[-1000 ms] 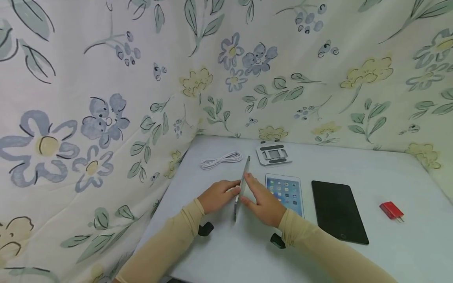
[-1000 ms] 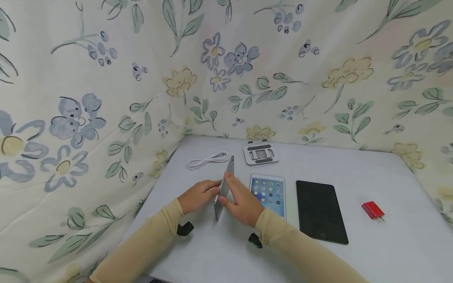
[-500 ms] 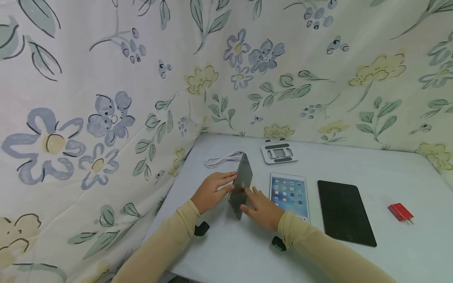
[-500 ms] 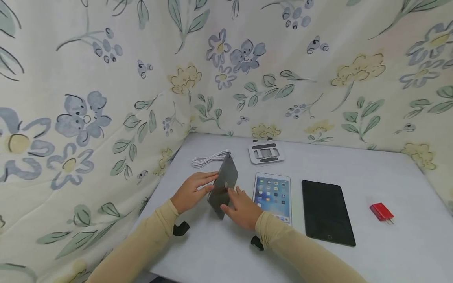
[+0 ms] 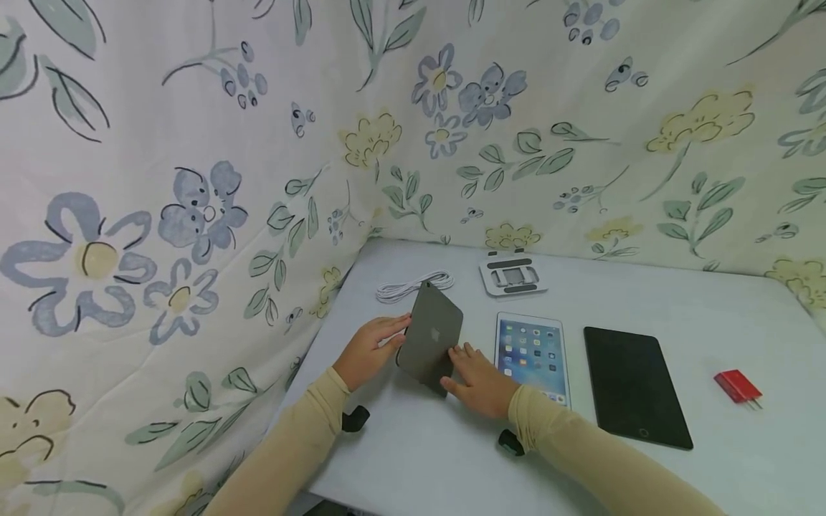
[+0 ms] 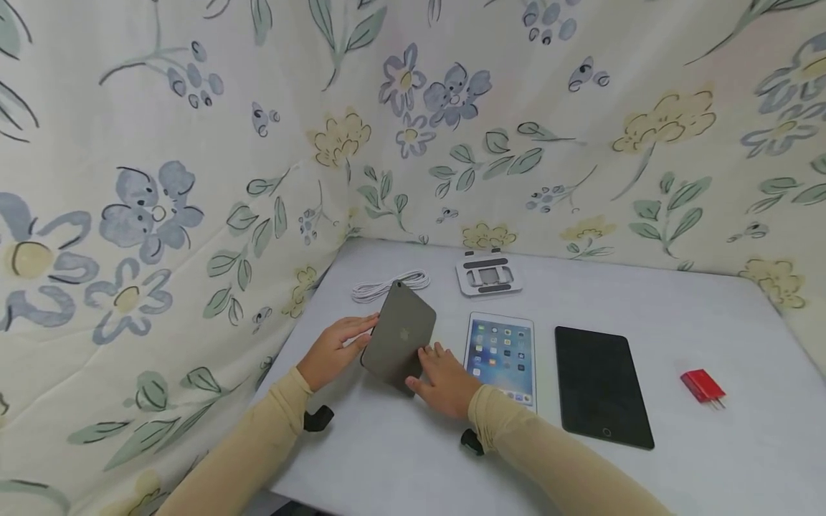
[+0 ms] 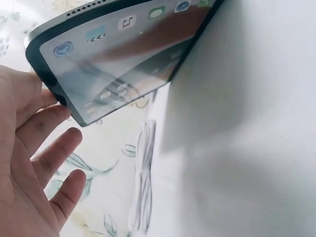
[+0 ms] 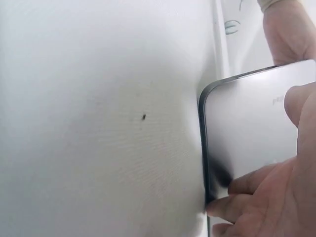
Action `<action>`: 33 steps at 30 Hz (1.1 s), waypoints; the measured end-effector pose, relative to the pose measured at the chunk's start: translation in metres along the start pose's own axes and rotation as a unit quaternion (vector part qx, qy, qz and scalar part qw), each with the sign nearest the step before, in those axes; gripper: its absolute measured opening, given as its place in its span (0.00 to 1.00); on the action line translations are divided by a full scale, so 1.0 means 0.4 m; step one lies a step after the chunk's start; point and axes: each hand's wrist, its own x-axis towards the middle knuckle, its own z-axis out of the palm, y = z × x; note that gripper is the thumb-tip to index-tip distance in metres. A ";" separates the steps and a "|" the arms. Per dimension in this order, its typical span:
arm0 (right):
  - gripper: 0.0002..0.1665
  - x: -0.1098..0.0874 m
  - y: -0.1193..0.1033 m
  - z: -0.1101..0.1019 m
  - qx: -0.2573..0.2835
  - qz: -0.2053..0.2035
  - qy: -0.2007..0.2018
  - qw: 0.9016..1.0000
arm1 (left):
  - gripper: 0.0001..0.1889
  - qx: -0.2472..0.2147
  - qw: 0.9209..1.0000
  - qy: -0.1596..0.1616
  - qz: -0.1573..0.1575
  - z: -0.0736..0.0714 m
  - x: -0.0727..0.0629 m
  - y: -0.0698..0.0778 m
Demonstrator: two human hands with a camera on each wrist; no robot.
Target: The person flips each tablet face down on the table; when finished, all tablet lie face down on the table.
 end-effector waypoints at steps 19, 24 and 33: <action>0.60 0.004 0.040 0.019 -0.134 -0.009 0.062 0.989 | 0.23 -0.011 0.994 -0.048 -0.094 0.034 -0.018 -0.026; 0.59 0.006 0.051 0.027 -0.177 -0.019 0.086 0.980 | 0.26 -0.006 0.992 -0.076 -0.099 0.044 -0.019 -0.027; 0.56 -0.003 0.015 0.016 -0.185 0.003 0.072 0.980 | 0.30 0.000 0.991 -0.077 -0.107 0.058 -0.020 -0.035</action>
